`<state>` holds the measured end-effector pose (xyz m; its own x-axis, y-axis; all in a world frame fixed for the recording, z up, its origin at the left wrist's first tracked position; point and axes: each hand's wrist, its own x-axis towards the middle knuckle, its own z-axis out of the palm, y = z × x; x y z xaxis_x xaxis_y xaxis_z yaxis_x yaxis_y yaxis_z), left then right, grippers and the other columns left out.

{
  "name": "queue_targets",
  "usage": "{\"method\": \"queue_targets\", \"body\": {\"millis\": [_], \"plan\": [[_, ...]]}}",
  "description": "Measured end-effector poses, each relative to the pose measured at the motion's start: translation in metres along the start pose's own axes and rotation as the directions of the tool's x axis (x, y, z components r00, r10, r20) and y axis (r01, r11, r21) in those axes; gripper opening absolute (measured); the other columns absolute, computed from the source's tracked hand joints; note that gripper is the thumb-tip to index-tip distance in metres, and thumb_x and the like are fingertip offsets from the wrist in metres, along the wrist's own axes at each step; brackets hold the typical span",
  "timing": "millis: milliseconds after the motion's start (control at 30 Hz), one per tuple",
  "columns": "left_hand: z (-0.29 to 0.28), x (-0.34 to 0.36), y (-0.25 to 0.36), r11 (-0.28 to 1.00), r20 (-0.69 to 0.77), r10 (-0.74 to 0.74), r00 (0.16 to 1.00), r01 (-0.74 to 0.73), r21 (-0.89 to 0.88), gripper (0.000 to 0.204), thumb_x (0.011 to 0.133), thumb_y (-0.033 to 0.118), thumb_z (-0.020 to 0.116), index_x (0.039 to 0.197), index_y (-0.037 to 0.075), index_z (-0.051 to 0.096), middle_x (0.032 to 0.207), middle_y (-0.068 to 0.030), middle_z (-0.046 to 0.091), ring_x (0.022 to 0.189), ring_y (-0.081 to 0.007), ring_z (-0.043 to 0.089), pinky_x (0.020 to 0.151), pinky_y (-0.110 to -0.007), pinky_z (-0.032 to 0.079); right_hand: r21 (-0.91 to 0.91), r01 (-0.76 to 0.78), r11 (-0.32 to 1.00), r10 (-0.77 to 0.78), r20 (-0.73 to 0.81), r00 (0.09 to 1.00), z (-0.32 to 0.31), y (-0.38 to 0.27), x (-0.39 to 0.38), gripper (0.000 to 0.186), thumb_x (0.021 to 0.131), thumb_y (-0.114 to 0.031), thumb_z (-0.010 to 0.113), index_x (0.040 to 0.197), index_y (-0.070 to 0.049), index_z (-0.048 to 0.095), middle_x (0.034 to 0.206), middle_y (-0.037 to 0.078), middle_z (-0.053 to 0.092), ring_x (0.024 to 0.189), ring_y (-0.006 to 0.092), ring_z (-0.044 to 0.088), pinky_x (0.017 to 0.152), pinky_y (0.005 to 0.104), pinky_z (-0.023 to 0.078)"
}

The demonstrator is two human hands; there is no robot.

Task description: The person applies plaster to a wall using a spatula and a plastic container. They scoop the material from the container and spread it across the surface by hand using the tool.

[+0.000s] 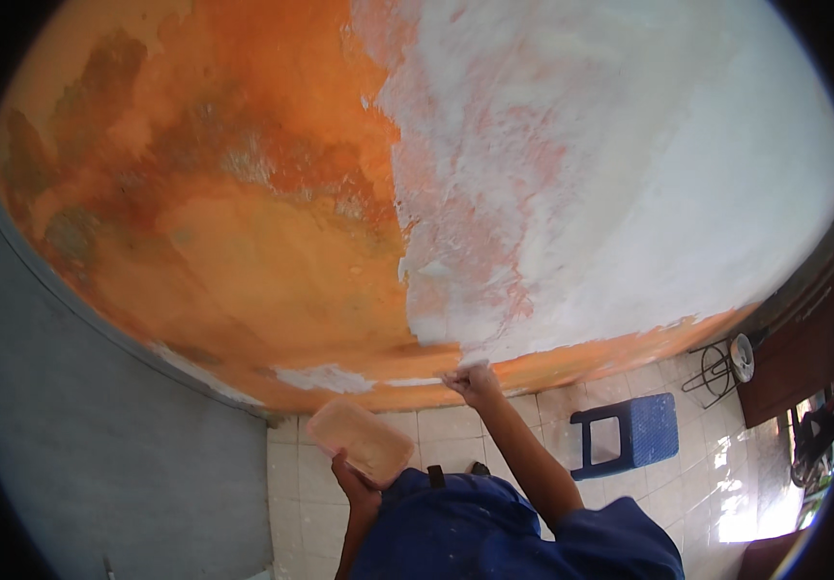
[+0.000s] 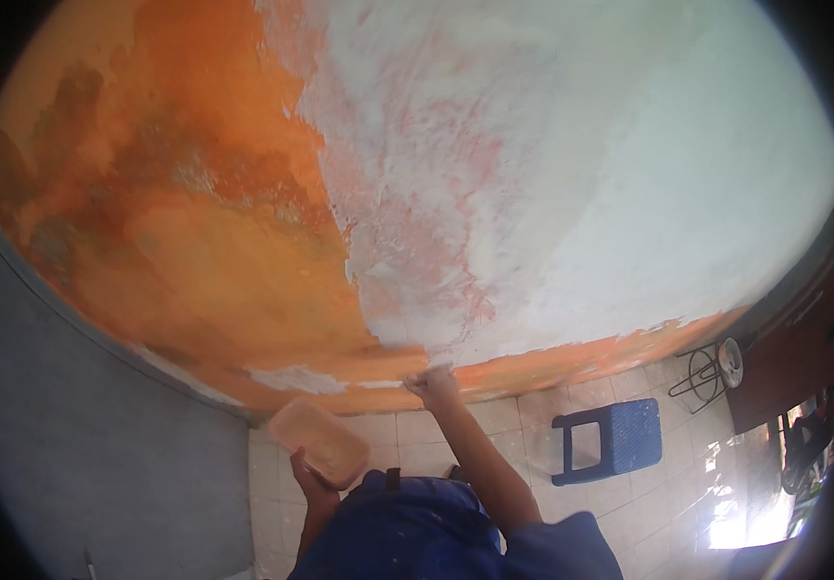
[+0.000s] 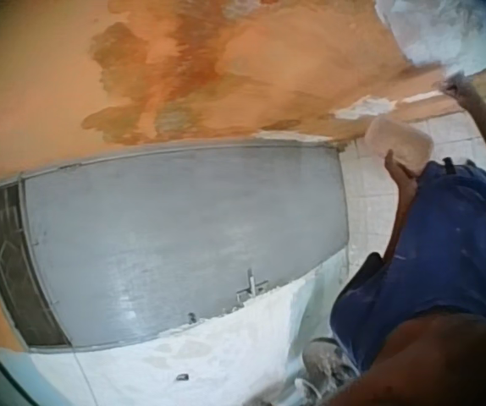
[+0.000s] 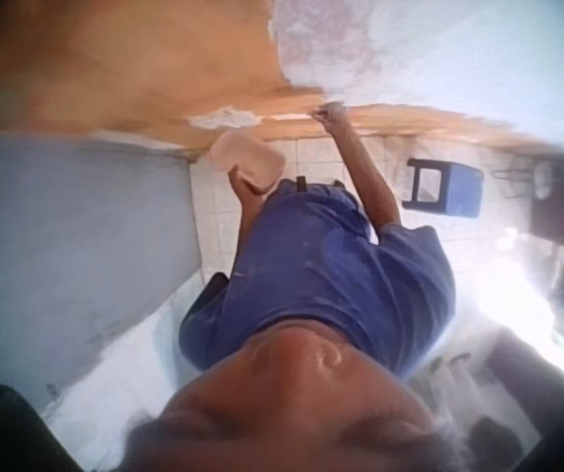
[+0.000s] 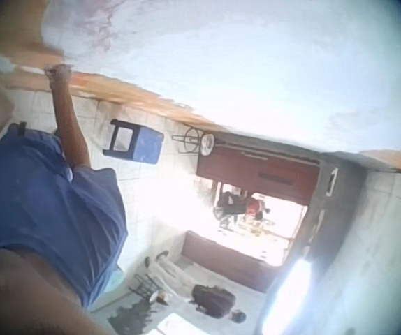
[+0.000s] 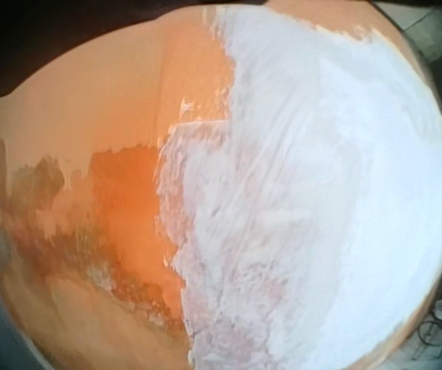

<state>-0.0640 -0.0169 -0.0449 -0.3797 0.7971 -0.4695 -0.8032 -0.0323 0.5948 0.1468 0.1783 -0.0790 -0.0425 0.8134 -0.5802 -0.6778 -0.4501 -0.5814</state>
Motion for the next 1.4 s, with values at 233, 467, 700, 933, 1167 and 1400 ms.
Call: {"method": "queue_targets", "body": {"millis": [233, 467, 700, 933, 1167, 1400], "plan": [[0.010, -0.013, 0.007, 1.000, 0.039, 0.001, 0.999, -0.001, -0.019, 0.064, 0.083, 0.040, 0.053, 0.134, 0.004, 0.037, 0.126, -0.0147, 0.050, 0.117, -0.0310, 0.050, 0.099, -0.042, 0.040, 0.041, 0.161, 0.986, -0.166, 0.218, 0.962, 0.097, -0.088, -0.028, 0.018, 0.082, 0.006, 0.041, 0.092, 0.012, 0.055, 0.098, 0.024, 0.060, 0.089, 0.0347, 0.063, 0.084, 0.0384, 0.057], [0.002, -0.016, 0.003, 0.999, -0.031, 0.035, 0.999, -0.035, 0.016, 0.064, 0.082, 0.040, 0.053, 0.132, 0.004, 0.038, 0.126, -0.0143, 0.050, 0.116, -0.0312, 0.050, 0.098, -0.043, 0.041, 0.061, 0.274, 0.960, -0.281, 0.178, 0.943, 0.104, -0.109, -0.164, 0.017, 0.079, 0.008, 0.048, 0.094, 0.009, 0.055, 0.090, 0.022, 0.064, 0.081, 0.0295, 0.066, 0.077, 0.0412, 0.058], [-0.005, -0.008, 0.003, 1.000, -0.024, -0.004, 1.000, 0.004, 0.022, 0.065, 0.081, 0.043, 0.053, 0.134, 0.009, 0.037, 0.124, -0.0142, 0.050, 0.115, -0.0322, 0.050, 0.094, -0.047, 0.044, -0.123, 0.006, 0.992, -0.007, -0.010, 1.000, 0.026, -0.001, -0.060, 0.019, 0.079, 0.009, 0.049, 0.098, 0.008, 0.052, 0.091, 0.021, 0.062, 0.084, 0.0280, 0.065, 0.075, 0.0401, 0.059], [0.013, -0.013, 0.012, 0.999, 0.005, -0.003, 1.000, 0.002, 0.042, 0.066, 0.082, 0.043, 0.052, 0.136, 0.009, 0.036, 0.128, -0.0141, 0.048, 0.119, -0.0323, 0.048, 0.097, -0.047, 0.042, 0.077, 0.209, 0.975, -0.215, 0.084, 0.973, 0.091, -0.023, -0.006, 0.011, 0.085, 0.004, 0.048, 0.085, 0.013, 0.055, 0.089, 0.024, 0.061, 0.080, 0.0349, 0.065, 0.078, 0.0421, 0.058], [0.009, -0.017, 0.014, 1.000, 0.006, 0.010, 1.000, -0.010, 0.010, 0.066, 0.083, 0.040, 0.051, 0.135, 0.003, 0.035, 0.129, -0.0160, 0.048, 0.120, -0.0324, 0.048, 0.099, -0.044, 0.041, 0.117, 0.313, 0.942, -0.334, 0.267, 0.904, 0.144, -0.098, -0.150, 0.018, 0.084, 0.006, 0.047, 0.099, 0.012, 0.054, 0.099, 0.020, 0.064, 0.086, 0.0301, 0.066, 0.079, 0.0390, 0.058], [-0.001, -0.008, 0.014, 0.999, -0.023, 0.036, 0.999, -0.036, 0.009, 0.066, 0.082, 0.041, 0.052, 0.134, 0.003, 0.036, 0.126, -0.0161, 0.050, 0.117, -0.0326, 0.050, 0.098, -0.044, 0.041, 0.010, 0.134, 0.991, -0.134, 0.027, 0.991, 0.063, -0.004, -0.134, 0.016, 0.082, 0.006, 0.047, 0.097, 0.007, 0.051, 0.094, 0.019, 0.063, 0.082, 0.0299, 0.066, 0.074, 0.0392, 0.059]]}}
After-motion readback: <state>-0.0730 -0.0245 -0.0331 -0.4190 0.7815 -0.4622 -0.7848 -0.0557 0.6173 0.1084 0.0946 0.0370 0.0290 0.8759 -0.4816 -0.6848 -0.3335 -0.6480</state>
